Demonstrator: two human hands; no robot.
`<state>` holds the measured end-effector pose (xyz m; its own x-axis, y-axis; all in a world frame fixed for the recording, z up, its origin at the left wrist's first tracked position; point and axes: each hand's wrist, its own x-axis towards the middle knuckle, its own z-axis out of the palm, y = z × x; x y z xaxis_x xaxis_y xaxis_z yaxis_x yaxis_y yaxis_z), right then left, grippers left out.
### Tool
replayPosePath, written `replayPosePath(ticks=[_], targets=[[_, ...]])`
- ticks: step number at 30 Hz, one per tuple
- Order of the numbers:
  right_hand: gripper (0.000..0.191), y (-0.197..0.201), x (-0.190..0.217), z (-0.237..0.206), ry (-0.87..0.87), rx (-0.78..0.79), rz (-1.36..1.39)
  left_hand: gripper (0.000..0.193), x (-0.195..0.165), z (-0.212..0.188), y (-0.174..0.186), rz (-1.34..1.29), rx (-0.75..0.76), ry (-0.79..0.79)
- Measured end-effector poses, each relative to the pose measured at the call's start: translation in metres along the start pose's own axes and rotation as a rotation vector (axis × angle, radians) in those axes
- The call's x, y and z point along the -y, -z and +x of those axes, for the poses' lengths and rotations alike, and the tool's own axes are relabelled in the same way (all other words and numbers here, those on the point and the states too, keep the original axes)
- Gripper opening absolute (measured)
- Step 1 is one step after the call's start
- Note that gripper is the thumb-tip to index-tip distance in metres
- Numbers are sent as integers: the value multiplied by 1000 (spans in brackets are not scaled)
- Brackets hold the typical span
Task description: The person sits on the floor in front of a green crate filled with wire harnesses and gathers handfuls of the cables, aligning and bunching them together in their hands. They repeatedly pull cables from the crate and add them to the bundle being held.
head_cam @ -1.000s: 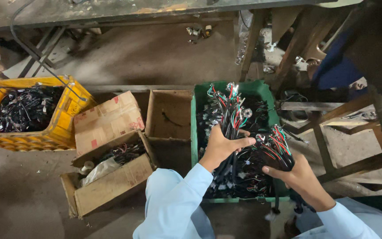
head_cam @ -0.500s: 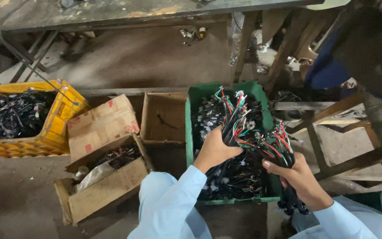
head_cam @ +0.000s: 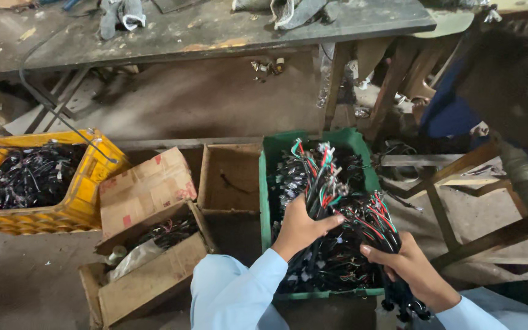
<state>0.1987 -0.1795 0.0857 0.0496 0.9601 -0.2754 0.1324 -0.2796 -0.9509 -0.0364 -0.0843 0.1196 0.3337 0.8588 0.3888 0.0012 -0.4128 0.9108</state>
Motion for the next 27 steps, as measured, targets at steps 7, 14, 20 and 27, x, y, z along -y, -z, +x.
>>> replayPosePath(ticks=[7, 14, 20, 27], targets=[[26, 10, 1, 12, -31, -98, 26, 33, 3, 11, 11, -252, 97, 321], [26, 18, 19, 12, -65, -28, -27, 34, 6, 10, 15, -346, 229, 399], [31, 0, 6, 9, -145, 87, -57, 43, -2, -1, 0, -336, 395, 404], [30, -6, -12, 29, -205, -210, 196, 24, 20, -1, -16, -413, 182, 605]])
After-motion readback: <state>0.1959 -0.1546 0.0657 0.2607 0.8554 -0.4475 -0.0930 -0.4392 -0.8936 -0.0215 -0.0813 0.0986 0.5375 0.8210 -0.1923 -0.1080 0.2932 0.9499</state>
